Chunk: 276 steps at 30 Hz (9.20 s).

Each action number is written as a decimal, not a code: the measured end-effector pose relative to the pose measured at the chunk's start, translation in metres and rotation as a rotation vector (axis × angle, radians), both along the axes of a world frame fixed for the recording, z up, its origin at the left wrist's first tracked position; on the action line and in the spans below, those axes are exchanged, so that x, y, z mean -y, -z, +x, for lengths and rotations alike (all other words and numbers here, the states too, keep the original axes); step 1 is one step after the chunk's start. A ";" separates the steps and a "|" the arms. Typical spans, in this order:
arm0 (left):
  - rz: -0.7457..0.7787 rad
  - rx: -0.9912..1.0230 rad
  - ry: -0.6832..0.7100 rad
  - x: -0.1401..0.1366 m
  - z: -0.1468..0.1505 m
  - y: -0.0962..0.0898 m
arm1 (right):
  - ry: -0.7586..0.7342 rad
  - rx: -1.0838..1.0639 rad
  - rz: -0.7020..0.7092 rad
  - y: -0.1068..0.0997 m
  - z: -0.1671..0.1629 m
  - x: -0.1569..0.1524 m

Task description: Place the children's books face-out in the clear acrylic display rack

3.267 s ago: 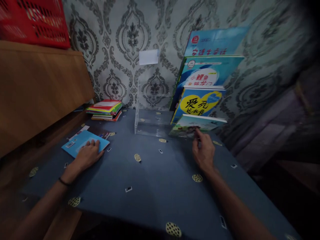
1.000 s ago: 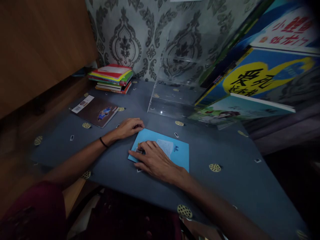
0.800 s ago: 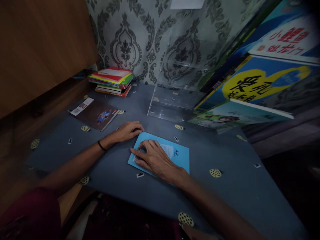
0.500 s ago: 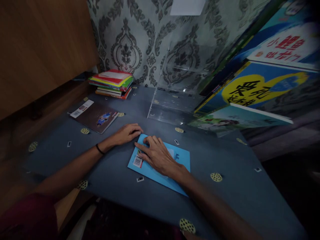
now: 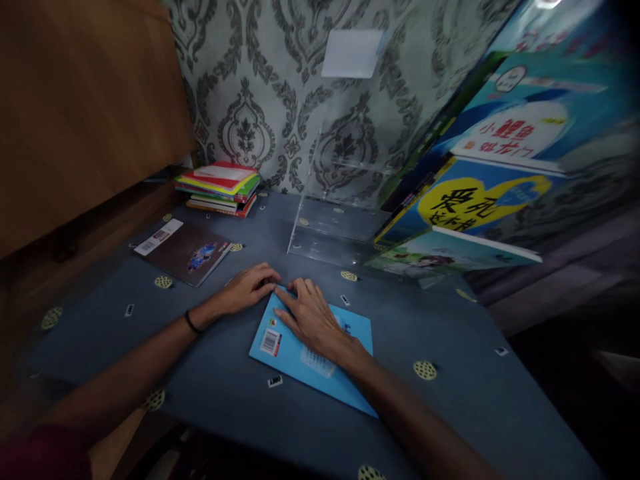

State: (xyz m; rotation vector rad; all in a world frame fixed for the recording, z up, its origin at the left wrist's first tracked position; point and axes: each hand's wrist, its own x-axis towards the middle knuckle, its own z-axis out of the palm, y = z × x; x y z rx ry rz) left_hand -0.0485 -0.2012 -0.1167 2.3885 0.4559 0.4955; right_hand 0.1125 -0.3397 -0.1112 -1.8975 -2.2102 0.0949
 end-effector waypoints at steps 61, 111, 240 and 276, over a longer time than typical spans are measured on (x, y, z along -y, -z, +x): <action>0.619 -0.071 0.131 0.025 0.020 -0.003 | 0.360 -0.205 0.160 0.021 0.093 0.124; 0.939 -0.447 0.430 0.164 0.032 -0.009 | 0.329 -0.255 0.194 0.030 0.100 0.125; 0.577 -0.091 0.101 0.016 0.022 0.015 | 0.231 -1.045 0.200 0.026 0.090 0.009; 0.542 -0.141 0.342 0.028 0.099 -0.003 | 0.302 -0.963 0.351 0.019 0.099 0.017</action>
